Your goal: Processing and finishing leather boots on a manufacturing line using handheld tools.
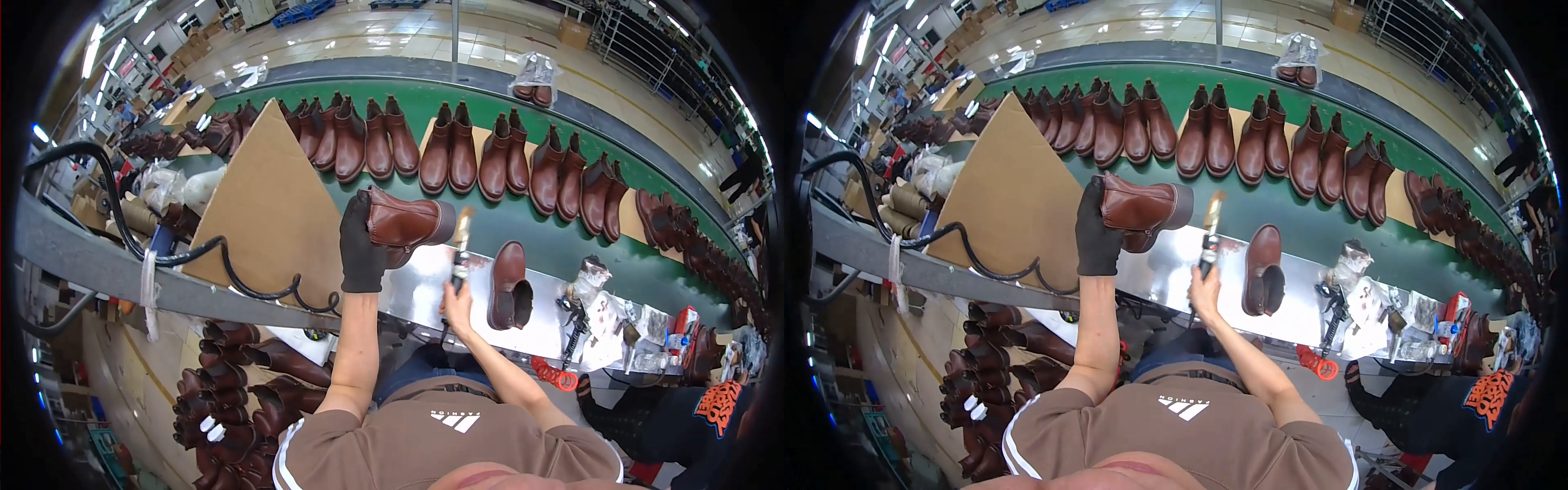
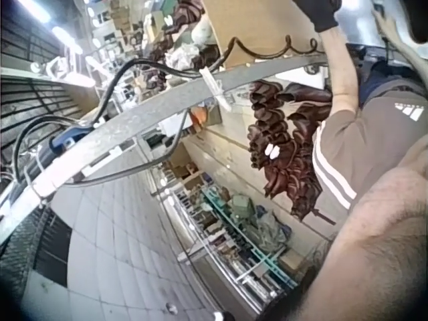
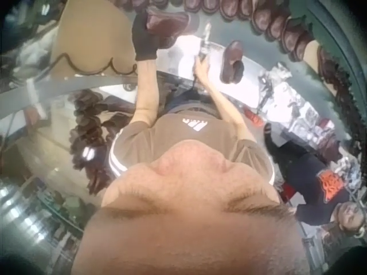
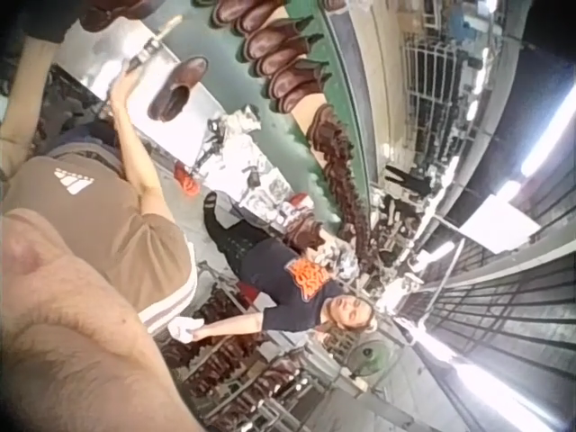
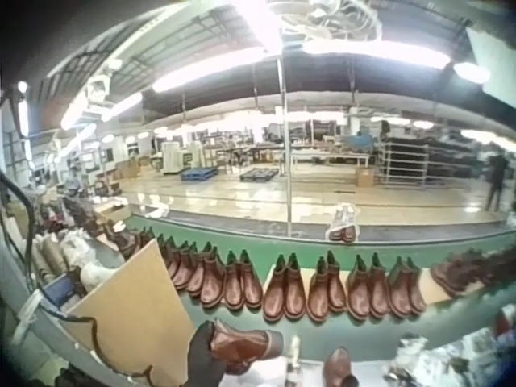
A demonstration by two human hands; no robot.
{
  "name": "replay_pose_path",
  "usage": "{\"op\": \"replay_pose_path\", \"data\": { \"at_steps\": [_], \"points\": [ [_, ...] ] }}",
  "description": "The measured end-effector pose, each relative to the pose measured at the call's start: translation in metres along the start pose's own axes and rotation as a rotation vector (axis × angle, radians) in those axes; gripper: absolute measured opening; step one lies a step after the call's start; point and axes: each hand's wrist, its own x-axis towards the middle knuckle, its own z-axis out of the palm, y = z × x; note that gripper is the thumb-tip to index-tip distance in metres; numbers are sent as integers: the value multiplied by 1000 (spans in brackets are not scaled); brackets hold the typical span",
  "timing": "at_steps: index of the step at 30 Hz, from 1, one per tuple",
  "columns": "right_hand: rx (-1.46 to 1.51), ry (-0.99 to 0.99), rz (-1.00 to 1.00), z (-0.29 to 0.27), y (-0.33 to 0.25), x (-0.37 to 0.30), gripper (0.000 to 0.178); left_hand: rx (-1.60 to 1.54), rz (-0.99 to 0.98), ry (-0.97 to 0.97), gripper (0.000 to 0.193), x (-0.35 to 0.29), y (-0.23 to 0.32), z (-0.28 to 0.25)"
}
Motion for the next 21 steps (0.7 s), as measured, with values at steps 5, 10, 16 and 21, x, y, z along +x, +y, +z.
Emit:
{"op": "replay_pose_path", "data": {
  "at_steps": [5,10,16,21],
  "points": [
    [-283,-132,-138,93,79,23,30,-396,-120,-70,50,30,-3,2],
    [-314,-140,-96,156,43,14,36,-372,-256,-202,63,52,-5,-18],
    [-652,-306,-75,168,22,23,57,-250,-114,-194,57,43,-40,11],
    [-346,-546,-240,63,-39,-15,47,-416,-133,-292,55,46,-46,41]
  ]
}}
